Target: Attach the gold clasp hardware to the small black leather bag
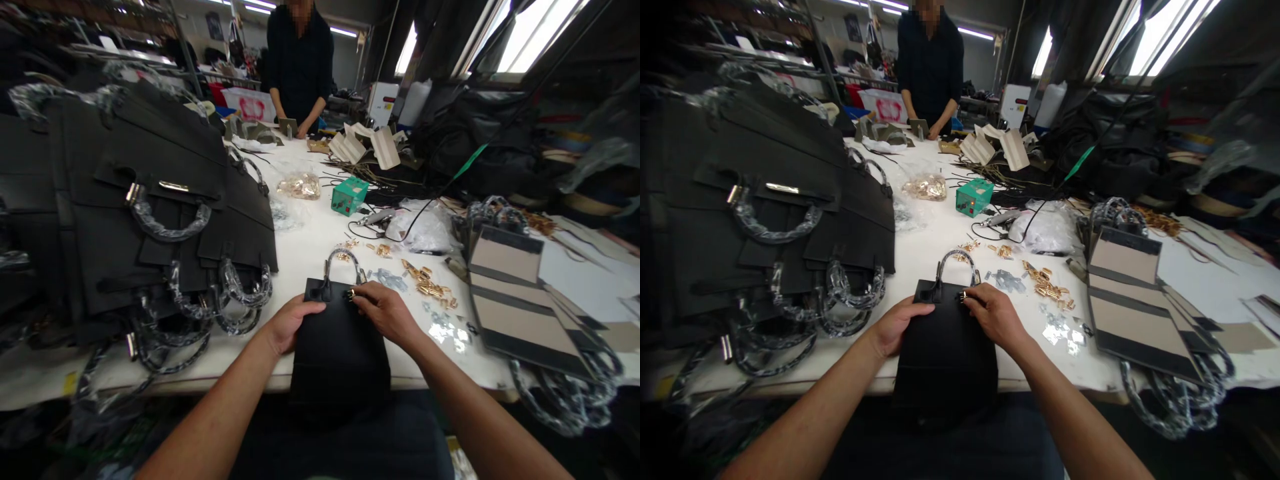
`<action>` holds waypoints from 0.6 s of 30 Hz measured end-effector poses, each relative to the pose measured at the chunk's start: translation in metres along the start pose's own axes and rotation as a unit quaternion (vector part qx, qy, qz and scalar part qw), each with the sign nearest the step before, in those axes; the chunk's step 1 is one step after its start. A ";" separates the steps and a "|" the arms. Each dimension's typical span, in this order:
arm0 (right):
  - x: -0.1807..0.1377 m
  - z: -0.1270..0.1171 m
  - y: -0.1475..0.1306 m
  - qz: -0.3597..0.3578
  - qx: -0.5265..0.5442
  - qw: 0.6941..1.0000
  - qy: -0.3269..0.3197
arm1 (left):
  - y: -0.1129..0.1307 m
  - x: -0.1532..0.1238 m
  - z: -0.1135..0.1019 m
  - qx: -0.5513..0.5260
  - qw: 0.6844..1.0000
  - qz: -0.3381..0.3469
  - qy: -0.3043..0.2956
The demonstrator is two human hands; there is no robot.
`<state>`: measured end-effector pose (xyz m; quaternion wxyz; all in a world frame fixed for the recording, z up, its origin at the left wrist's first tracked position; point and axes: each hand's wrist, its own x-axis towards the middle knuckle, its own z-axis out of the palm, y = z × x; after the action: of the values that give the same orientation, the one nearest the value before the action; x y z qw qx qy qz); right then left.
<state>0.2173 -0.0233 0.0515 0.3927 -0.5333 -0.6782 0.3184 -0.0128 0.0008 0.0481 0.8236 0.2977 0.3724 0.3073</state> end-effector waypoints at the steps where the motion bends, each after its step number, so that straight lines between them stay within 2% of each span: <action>1: 0.002 -0.001 -0.001 -0.013 -0.026 1.000 -0.007 | 0.000 0.000 0.000 0.000 1.000 0.000 0.000; 6: 0.012 -0.009 -0.011 -0.063 -0.114 0.990 -0.046 | 0.000 0.001 -0.002 -0.006 1.000 0.001 0.004; 12: 0.019 -0.011 -0.021 -0.092 -0.225 0.963 -0.114 | -0.001 0.003 -0.002 -0.008 1.000 -0.003 0.015; 18: 0.021 -0.004 -0.014 -0.094 -0.227 0.962 -0.119 | -0.001 0.003 -0.001 -0.007 1.000 0.005 0.022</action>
<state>0.2110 -0.0063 0.0696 0.2063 -0.5006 -0.8214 0.1791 -0.0123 0.0025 0.0458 0.8156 0.2866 0.3871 0.3206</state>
